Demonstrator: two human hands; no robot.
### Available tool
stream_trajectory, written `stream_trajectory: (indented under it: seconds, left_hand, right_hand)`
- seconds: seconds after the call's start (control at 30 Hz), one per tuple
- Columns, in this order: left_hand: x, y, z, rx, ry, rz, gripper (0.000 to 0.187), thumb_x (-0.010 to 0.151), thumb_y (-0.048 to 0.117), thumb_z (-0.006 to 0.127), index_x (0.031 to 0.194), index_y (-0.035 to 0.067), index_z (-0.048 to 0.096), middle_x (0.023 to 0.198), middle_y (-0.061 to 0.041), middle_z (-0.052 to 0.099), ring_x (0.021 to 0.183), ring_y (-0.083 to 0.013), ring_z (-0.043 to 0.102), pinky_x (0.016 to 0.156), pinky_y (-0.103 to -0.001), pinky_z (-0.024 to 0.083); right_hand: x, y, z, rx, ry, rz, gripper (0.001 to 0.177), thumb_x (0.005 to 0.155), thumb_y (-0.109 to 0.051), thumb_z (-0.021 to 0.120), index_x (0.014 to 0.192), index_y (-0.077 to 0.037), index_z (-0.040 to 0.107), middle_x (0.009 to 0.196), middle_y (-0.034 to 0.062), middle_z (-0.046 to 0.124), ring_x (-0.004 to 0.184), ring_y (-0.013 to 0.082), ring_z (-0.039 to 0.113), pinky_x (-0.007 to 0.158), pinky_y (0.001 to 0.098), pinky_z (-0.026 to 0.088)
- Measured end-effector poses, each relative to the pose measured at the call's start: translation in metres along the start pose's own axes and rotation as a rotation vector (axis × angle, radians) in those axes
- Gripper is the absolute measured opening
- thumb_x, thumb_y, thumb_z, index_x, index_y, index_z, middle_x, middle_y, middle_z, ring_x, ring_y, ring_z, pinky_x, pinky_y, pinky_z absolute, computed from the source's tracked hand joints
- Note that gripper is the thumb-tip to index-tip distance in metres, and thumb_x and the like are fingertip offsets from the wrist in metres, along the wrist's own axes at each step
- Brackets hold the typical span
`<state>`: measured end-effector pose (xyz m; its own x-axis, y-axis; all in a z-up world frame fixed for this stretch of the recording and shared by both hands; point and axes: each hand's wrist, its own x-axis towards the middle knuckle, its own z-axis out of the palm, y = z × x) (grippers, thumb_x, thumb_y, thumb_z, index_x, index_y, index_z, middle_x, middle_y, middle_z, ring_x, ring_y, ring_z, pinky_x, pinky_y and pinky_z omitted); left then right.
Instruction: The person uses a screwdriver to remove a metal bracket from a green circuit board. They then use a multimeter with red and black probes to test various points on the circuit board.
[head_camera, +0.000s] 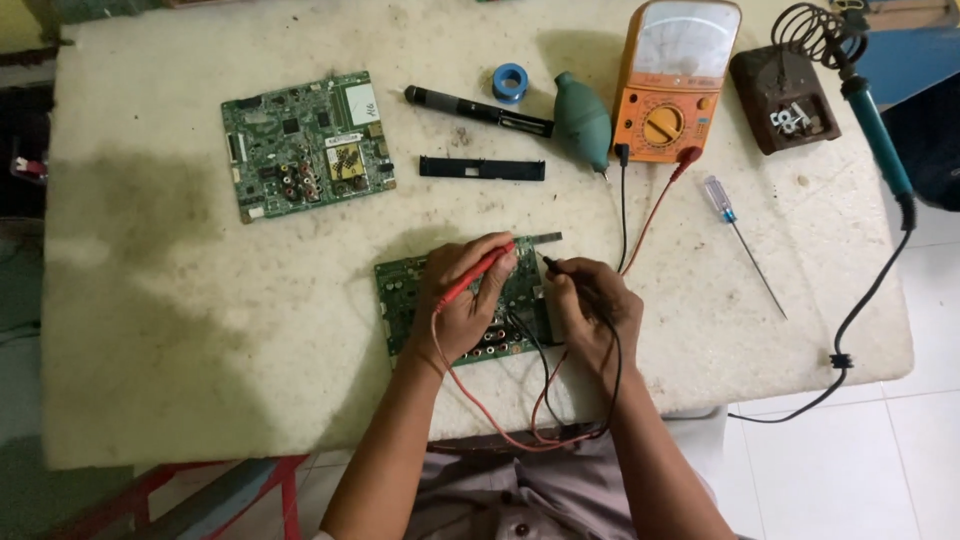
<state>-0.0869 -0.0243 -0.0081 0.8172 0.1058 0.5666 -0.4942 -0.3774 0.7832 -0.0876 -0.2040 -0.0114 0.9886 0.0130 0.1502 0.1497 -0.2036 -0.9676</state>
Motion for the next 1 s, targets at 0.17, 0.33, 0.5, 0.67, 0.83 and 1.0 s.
stream_trajectory:
  seconds: [0.17, 0.33, 0.5, 0.67, 0.83, 1.0]
  left_hand:
    - [0.007, 0.012, -0.008, 0.065, -0.04, 0.034, 0.017, 0.098, 0.012, 0.068, 0.109, 0.001, 0.075, 0.081, -0.017, 0.076, 0.073, -0.0365, 0.074, 0.073, -0.043, 0.06]
    - [0.011, 0.016, -0.011, 0.065, -0.081, 0.039, 0.017, 0.097, 0.012, 0.068, 0.109, 0.003, 0.075, 0.08, -0.013, 0.076, 0.071, -0.0322, 0.075, 0.075, -0.041, 0.06]
    - [0.001, 0.007, -0.007, 0.144, -0.08, 0.063, 0.018, 0.097, 0.014, 0.069, 0.111, 0.005, 0.076, 0.09, -0.012, 0.078, 0.085, -0.034, 0.075, 0.084, -0.042, 0.056]
    - [0.001, 0.006, -0.007, 0.171, -0.109, 0.077, 0.018, 0.098, 0.014, 0.068, 0.112, 0.006, 0.075, 0.092, -0.013, 0.078, 0.088, -0.0337, 0.075, 0.085, -0.042, 0.055]
    - [0.006, 0.012, -0.011, 0.115, -0.124, 0.078, 0.018, 0.098, 0.012, 0.066, 0.111, 0.004, 0.076, 0.09, -0.015, 0.078, 0.084, -0.0372, 0.074, 0.081, -0.043, 0.057]
    - [-0.001, 0.007, -0.008, 0.153, -0.127, 0.031, 0.02, 0.1, 0.015, 0.067, 0.117, 0.008, 0.075, 0.094, -0.013, 0.077, 0.094, -0.0362, 0.073, 0.089, -0.045, 0.053]
  right_hand:
    - [0.0, -0.003, 0.002, -0.112, 0.002, -0.051, 0.013, 0.093, -0.016, 0.072, 0.104, -0.009, 0.076, 0.086, 0.0116, 0.079, 0.092, 0.028, 0.078, 0.085, 0.0409, 0.06]
    - [0.001, 0.009, -0.001, -0.21, 0.007, -0.102, 0.014, 0.095, -0.021, 0.071, 0.104, -0.014, 0.076, 0.086, 0.0058, 0.08, 0.093, 0.0249, 0.075, 0.087, 0.0382, 0.058]
    - [0.004, 0.013, -0.002, -0.263, -0.016, -0.153, 0.012, 0.098, -0.023, 0.069, 0.105, -0.017, 0.076, 0.087, 0.0038, 0.081, 0.092, 0.0268, 0.074, 0.093, 0.0406, 0.055]
    - [0.003, 0.015, -0.002, -0.291, -0.007, -0.175, 0.012, 0.099, -0.025, 0.068, 0.106, -0.017, 0.075, 0.086, 0.0041, 0.08, 0.091, 0.0283, 0.074, 0.094, 0.0406, 0.054]
    - [0.003, 0.021, -0.003, -0.295, -0.002, -0.186, 0.013, 0.098, -0.025, 0.07, 0.106, -0.016, 0.075, 0.085, 0.0065, 0.08, 0.09, 0.0304, 0.075, 0.094, 0.0413, 0.053]
    - [0.004, 0.021, -0.003, -0.277, -0.005, -0.191, 0.012, 0.098, -0.024, 0.069, 0.105, -0.015, 0.075, 0.083, 0.0064, 0.08, 0.087, 0.0305, 0.075, 0.095, 0.0385, 0.05]
